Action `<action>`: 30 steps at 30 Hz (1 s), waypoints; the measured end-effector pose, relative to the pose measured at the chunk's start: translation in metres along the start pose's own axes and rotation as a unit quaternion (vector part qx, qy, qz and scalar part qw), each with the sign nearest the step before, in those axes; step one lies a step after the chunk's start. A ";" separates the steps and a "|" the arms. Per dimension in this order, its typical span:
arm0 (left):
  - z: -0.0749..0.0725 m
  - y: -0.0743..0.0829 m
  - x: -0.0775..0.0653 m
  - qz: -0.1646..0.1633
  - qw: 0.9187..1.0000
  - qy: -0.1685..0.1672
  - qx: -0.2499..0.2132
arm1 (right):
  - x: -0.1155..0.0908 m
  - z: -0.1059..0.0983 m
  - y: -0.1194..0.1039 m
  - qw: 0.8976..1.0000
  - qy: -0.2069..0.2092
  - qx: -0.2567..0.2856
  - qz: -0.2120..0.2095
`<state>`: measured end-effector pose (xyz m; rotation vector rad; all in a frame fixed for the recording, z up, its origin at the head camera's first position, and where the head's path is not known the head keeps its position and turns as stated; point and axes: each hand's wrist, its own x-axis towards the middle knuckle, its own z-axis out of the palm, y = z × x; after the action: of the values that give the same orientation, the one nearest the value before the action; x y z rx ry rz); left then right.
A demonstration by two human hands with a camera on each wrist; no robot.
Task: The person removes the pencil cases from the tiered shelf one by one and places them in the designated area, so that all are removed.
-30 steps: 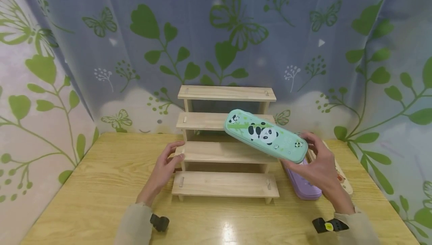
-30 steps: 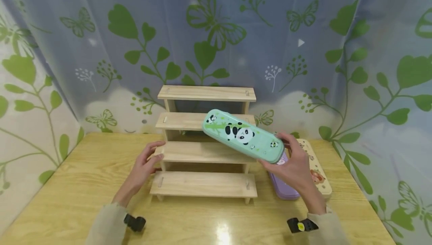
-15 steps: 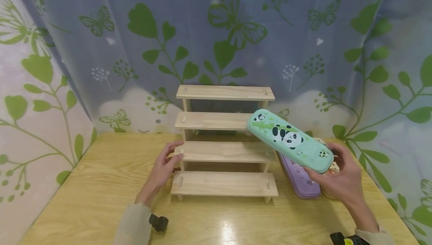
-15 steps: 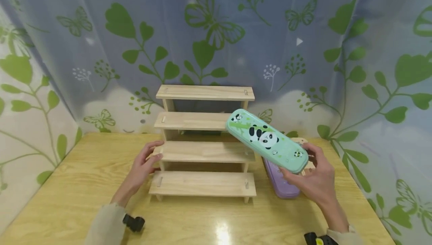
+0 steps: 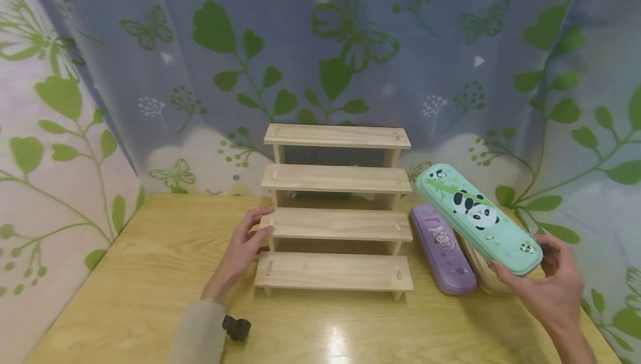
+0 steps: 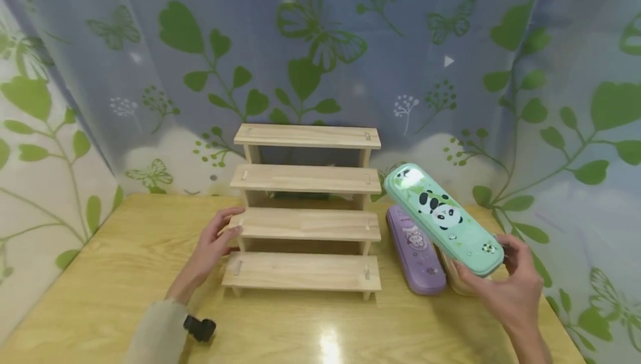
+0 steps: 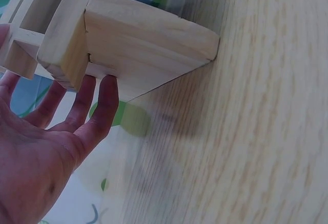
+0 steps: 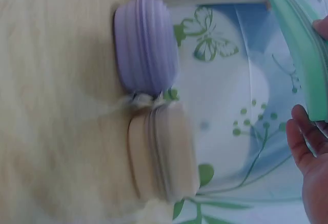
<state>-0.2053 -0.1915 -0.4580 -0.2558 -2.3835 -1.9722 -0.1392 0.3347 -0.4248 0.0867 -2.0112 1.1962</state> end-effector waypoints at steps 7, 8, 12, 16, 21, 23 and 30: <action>0.001 0.001 0.000 -0.002 1.000 0.003 0.010 | -0.006 -0.018 0.016 0.997 0.032 -0.051 0.040; 0.001 0.001 0.000 -0.004 1.000 0.004 0.015 | -0.006 -0.020 0.019 0.996 0.036 -0.061 0.048; 0.000 0.000 -0.002 -0.006 1.000 0.002 0.028 | -0.008 -0.028 0.026 0.988 0.051 -0.116 0.084; 0.000 0.000 -0.003 -0.004 1.000 0.003 0.027 | -0.010 -0.036 0.034 0.974 0.052 -0.163 0.148; 0.001 0.001 -0.003 -0.009 1.000 0.007 0.028 | -0.011 -0.045 0.043 0.956 0.043 -0.198 0.214; 0.002 0.002 -0.003 -0.010 1.000 0.007 0.029 | -0.010 -0.049 0.047 0.950 0.037 -0.206 0.230; 0.001 0.003 -0.002 -0.007 1.000 0.005 0.022 | -0.005 -0.061 0.056 0.931 0.001 -0.246 0.269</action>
<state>-0.2029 -0.1898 -0.4561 -0.2287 -2.4256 -1.9208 -0.1241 0.4111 -0.4529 -0.7577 -2.3504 0.9499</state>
